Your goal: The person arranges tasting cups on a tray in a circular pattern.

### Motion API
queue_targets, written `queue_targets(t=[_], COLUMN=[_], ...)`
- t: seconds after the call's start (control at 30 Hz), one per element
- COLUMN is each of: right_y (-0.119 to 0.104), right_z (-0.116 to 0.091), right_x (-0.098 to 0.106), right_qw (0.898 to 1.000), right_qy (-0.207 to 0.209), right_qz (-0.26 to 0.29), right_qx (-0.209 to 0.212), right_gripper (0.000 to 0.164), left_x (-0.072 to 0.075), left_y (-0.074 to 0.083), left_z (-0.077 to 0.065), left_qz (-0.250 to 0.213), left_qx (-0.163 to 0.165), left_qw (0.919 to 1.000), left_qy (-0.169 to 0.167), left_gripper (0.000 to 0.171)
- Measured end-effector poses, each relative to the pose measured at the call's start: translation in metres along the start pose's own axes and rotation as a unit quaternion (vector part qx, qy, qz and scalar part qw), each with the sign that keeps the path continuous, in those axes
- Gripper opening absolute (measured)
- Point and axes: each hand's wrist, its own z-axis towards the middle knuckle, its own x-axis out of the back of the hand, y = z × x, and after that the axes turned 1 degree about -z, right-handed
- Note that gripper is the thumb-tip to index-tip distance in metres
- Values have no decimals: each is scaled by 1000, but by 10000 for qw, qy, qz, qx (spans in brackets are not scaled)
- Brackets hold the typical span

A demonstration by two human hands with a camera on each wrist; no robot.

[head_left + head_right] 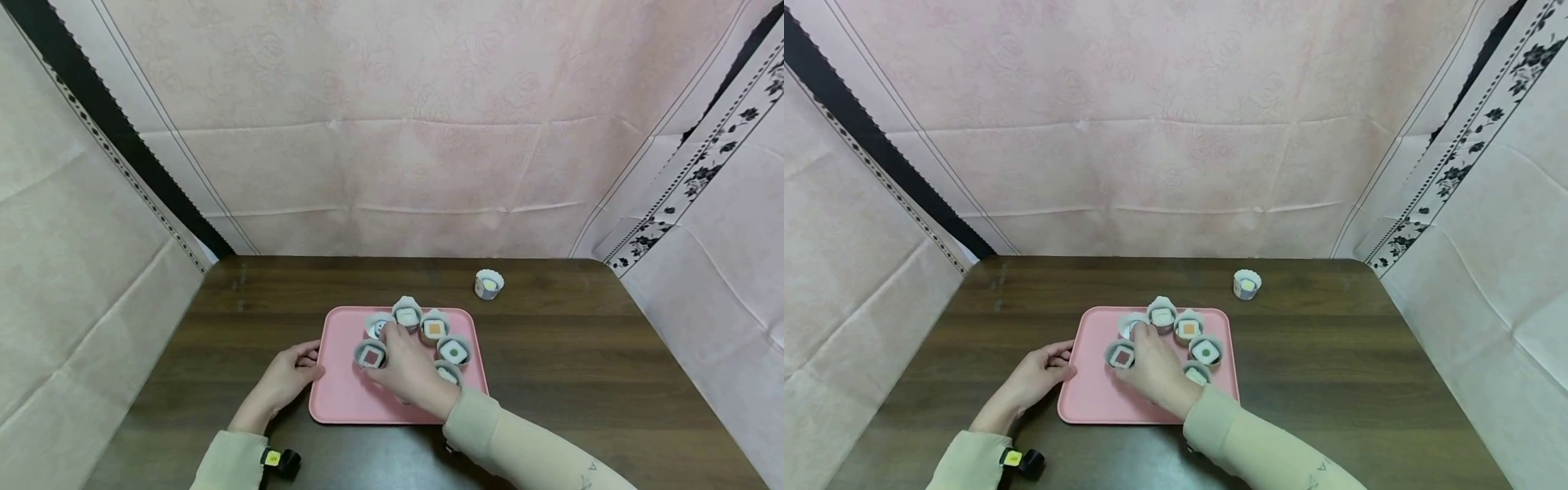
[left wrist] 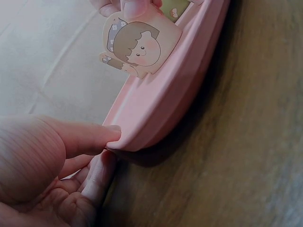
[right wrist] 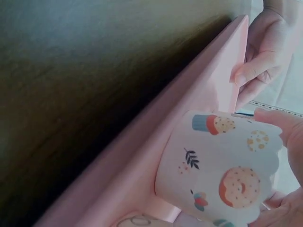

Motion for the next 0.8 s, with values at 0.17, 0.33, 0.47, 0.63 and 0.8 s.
queue_targets(t=[0.17, 0.33, 0.47, 0.63, 0.8], right_y=[6, 33, 67, 109, 140], right_z=[0, 7, 16, 26, 30], right_x=[18, 52, 79, 102, 113], right_qw=[9990, 9874, 9766, 9651, 9541], right_qy=[198, 898, 1367, 1896, 2342], right_qz=[402, 1298, 1619, 1575, 1464], right_qx=[83, 75, -373, -880, -1157], right_gripper=[63, 65, 73, 84, 90], left_x=[1, 1, 1, 1, 0], left_y=[1, 0, 0, -2, -2], left_z=[-2, -1, -1, -1, -1], left_qz=[-33, -27, -4, 13, 6], left_qx=[-31, -64, -73, -113, -142], left_qw=[10000, 10000, 10000, 9999, 9999], left_qy=[-1, 12, 31, 51, 58], left_gripper=[52, 52, 52, 52, 51])
